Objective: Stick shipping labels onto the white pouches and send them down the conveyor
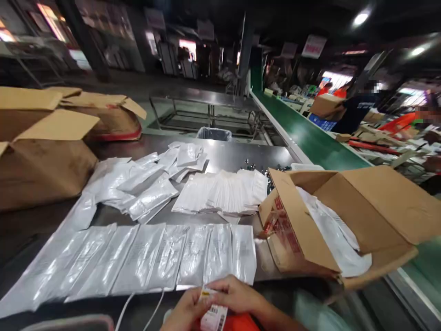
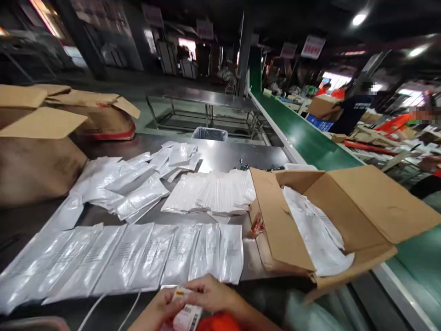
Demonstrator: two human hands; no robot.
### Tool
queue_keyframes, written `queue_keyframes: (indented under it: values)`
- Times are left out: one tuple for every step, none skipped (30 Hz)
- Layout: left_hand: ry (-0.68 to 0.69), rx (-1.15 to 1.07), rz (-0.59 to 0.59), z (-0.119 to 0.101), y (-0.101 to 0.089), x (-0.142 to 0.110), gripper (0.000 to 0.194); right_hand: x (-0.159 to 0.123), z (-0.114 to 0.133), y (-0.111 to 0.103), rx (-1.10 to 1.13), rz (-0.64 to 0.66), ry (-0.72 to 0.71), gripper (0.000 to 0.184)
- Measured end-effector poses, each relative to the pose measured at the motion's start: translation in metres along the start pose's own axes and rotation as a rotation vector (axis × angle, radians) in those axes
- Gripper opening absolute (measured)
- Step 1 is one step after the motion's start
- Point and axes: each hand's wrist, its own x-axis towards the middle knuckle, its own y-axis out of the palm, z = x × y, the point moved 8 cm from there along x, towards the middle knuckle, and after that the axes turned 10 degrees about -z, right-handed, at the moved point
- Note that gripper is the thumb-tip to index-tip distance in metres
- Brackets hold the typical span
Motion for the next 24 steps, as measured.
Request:
queue_keyframes:
  values:
    - [-0.013,-0.014,-0.003,0.0,-0.001,-0.003,0.061,0.002,-0.005,0.004,0.023,0.006,-0.005,0.061]
    - [-0.028,-0.017,-0.001,0.0,-0.002,-0.005,0.062,0.004,-0.011,0.007,0.043,0.0,-0.002,0.063]
    - [-0.044,-0.012,0.005,0.001,-0.004,-0.007,0.062,0.006,-0.018,0.009,0.065,-0.023,0.005,0.066]
    - [-0.06,0.001,0.02,0.002,-0.006,-0.008,0.062,0.008,-0.026,0.008,0.091,-0.065,0.017,0.068]
    - [-0.078,0.025,0.049,0.005,-0.008,-0.008,0.062,0.009,-0.035,0.006,0.12,-0.109,0.043,0.069]
    - [-0.097,0.056,0.078,0.008,-0.009,-0.008,0.06,0.01,-0.045,0.001,0.159,-0.149,0.083,0.069]
    - [-0.115,0.091,0.107,0.012,-0.011,-0.008,0.059,0.009,-0.054,-0.007,0.207,-0.183,0.133,0.069]
    - [-0.129,0.13,0.126,0.016,-0.014,-0.006,0.058,0.007,-0.063,-0.019,0.262,-0.228,0.186,0.068]
    - [-0.144,0.174,0.136,0.02,-0.017,-0.004,0.058,0.003,-0.07,-0.037,0.321,-0.301,0.234,0.068]
    - [-0.159,0.221,0.133,0.024,-0.021,-0.002,0.057,-0.002,-0.076,-0.059,0.376,-0.395,0.267,0.067]
    - [-0.171,0.267,0.13,0.028,-0.024,0.001,0.056,-0.009,-0.079,-0.085,0.416,-0.506,0.28,0.066]
    - [-0.18,0.307,0.13,0.032,-0.027,0.003,0.055,-0.017,-0.08,-0.11,0.444,-0.624,0.269,0.064]
    - [-0.187,0.34,0.133,0.035,-0.028,0.005,0.054,-0.024,-0.079,-0.133,0.46,-0.711,0.247,0.063]
    - [-0.19,0.365,0.132,0.037,-0.03,0.007,0.053,-0.03,-0.076,-0.153,0.459,-0.805,0.195,0.062]
    - [-0.189,0.381,0.126,0.038,-0.031,0.008,0.052,-0.035,-0.071,-0.169,0.443,-0.88,0.129,0.061]
    - [-0.184,0.384,0.113,0.038,-0.032,0.008,0.052,-0.038,-0.067,-0.18,0.416,-0.942,0.058,0.06]
    - [-0.185,0.378,0.094,0.038,-0.034,0.007,0.053,-0.039,-0.063,-0.188,0.382,-0.995,-0.01,0.059]
    - [-0.189,0.365,0.069,0.037,-0.036,0.006,0.054,-0.039,-0.06,-0.192,0.348,-1.04,-0.066,0.06]
    - [-0.194,0.347,0.045,0.036,-0.039,0.003,0.055,-0.038,-0.059,-0.195,0.321,-1.073,-0.101,0.061]
    - [-0.203,0.328,0.023,0.035,-0.043,0.0,0.057,-0.035,-0.06,-0.196,0.312,-1.095,-0.111,0.063]
    - [-0.215,0.308,0.006,0.033,-0.046,-0.004,0.059,-0.032,-0.061,-0.198,0.306,-1.124,-0.112,0.064]
    - [-0.223,0.288,-0.01,0.031,-0.05,-0.008,0.059,-0.031,-0.061,-0.2,0.285,-1.162,-0.111,0.065]
    - [-0.225,0.269,-0.022,0.028,-0.053,-0.012,0.059,-0.031,-0.061,-0.203,0.247,-1.195,-0.098,0.065]
    - [-0.223,0.251,-0.032,0.025,-0.055,-0.016,0.058,-0.029,-0.061,-0.206,0.196,-1.21,-0.068,0.063]
